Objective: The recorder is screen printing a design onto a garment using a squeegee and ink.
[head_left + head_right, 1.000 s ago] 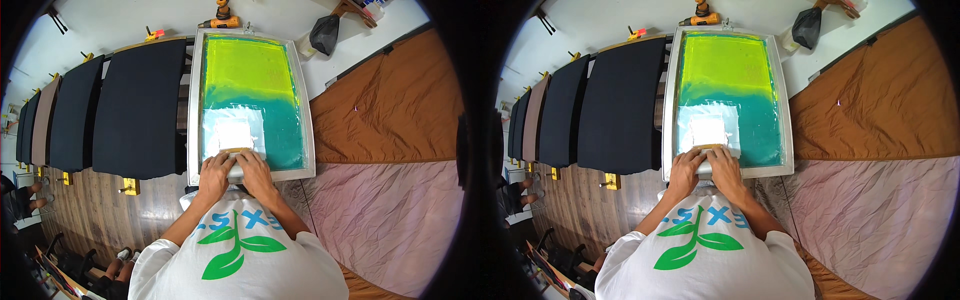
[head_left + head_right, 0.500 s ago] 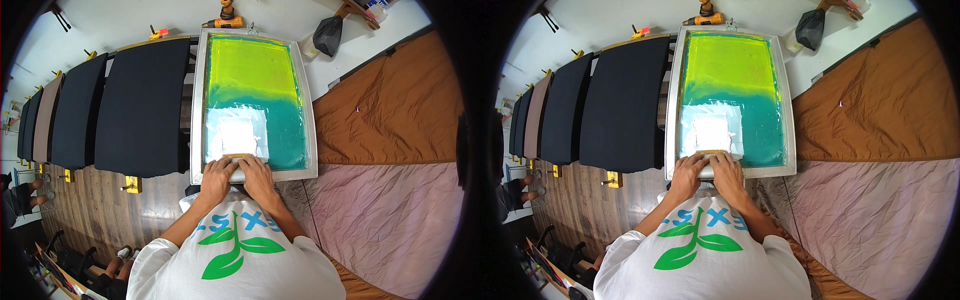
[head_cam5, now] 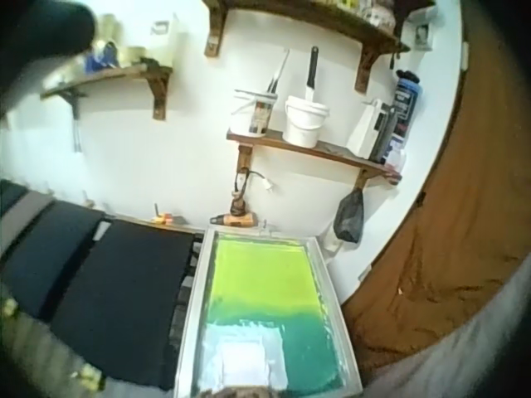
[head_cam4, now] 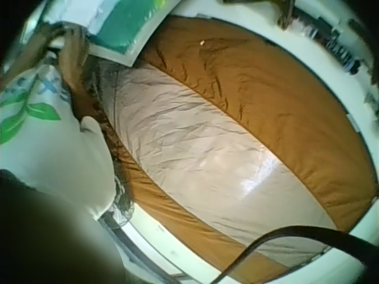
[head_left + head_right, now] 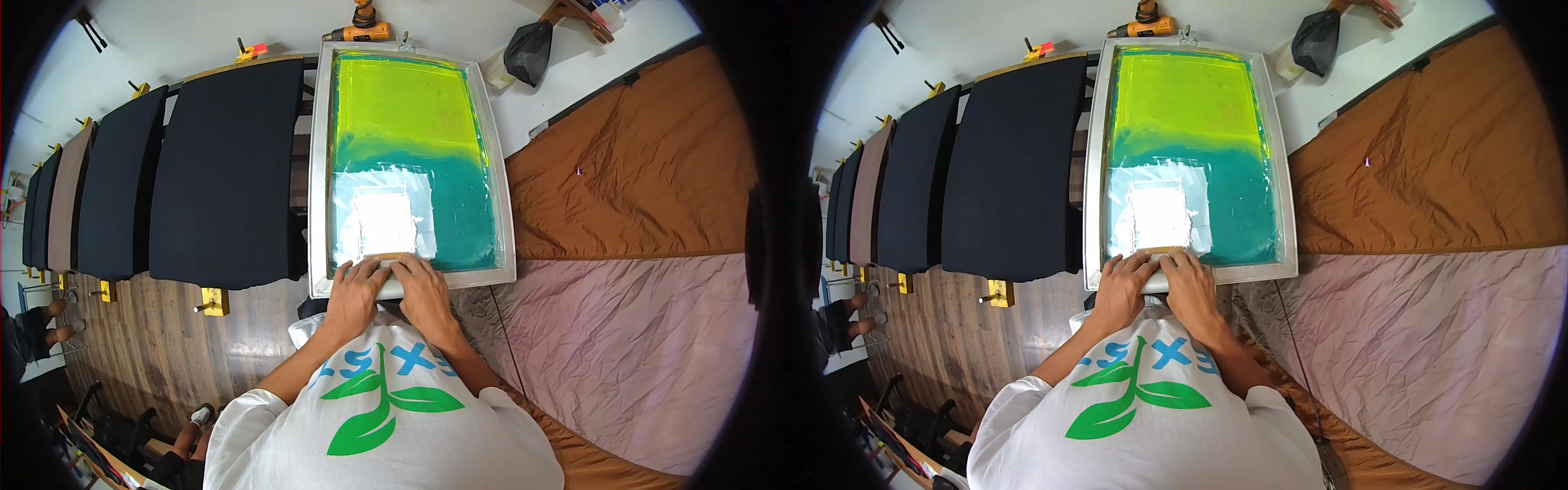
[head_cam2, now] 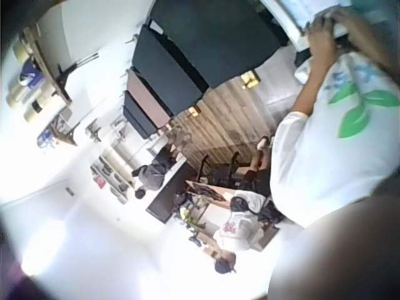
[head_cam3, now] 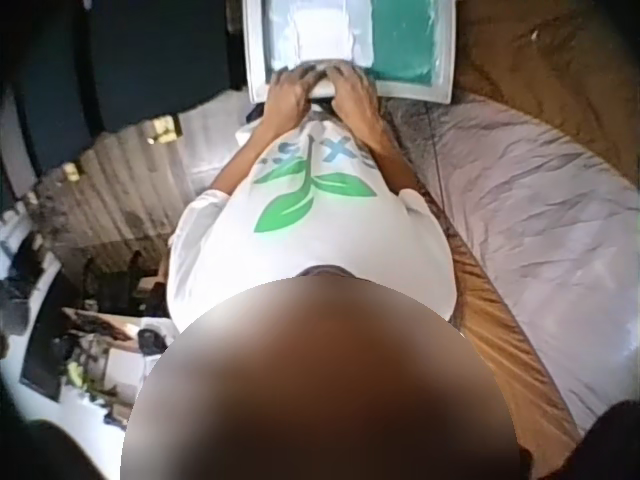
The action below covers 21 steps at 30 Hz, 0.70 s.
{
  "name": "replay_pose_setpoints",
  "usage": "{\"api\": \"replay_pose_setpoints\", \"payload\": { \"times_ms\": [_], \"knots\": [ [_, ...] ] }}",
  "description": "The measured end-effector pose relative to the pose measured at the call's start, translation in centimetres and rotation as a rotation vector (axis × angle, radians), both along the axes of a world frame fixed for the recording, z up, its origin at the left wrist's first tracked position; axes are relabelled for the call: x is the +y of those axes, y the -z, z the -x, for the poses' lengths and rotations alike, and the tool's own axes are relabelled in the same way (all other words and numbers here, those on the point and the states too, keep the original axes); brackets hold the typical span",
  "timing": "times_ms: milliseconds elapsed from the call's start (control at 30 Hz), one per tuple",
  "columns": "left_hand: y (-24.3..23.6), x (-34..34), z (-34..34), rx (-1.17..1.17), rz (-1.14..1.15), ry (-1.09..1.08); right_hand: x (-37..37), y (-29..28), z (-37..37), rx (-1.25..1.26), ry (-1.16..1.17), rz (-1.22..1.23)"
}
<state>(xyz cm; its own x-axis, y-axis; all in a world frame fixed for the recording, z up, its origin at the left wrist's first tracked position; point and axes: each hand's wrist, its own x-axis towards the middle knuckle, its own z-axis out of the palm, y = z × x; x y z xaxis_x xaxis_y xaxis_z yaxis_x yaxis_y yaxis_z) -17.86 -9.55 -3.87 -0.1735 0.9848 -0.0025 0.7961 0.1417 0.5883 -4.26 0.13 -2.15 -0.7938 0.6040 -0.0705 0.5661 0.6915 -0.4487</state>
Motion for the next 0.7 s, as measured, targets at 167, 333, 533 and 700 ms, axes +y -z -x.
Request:
{"api": "replay_pose_setpoints", "payload": {
  "times_ms": [167, 333, 533, 700],
  "knots": [
    [-0.3, 0.0, 0.2, -0.021, 0.015, 0.038, 0.2, -0.4, -0.5, -0.011, 0.009, 0.069],
    [0.5, 0.5, 0.6, 0.045, -0.03, 0.034, 0.2, -0.5, 0.1, 0.025, 0.029, 0.021],
    [-0.9, 2.8, 2.4, 0.023, -0.156, -0.015, 3.2, -2.4, 2.0, -0.015, -0.047, 0.018],
    [1.1, 9.3, 7.2, 0.072, -0.131, -0.05, 10.4, 0.4, 7.0, -0.105, -0.076, -0.058]
  ]
}}
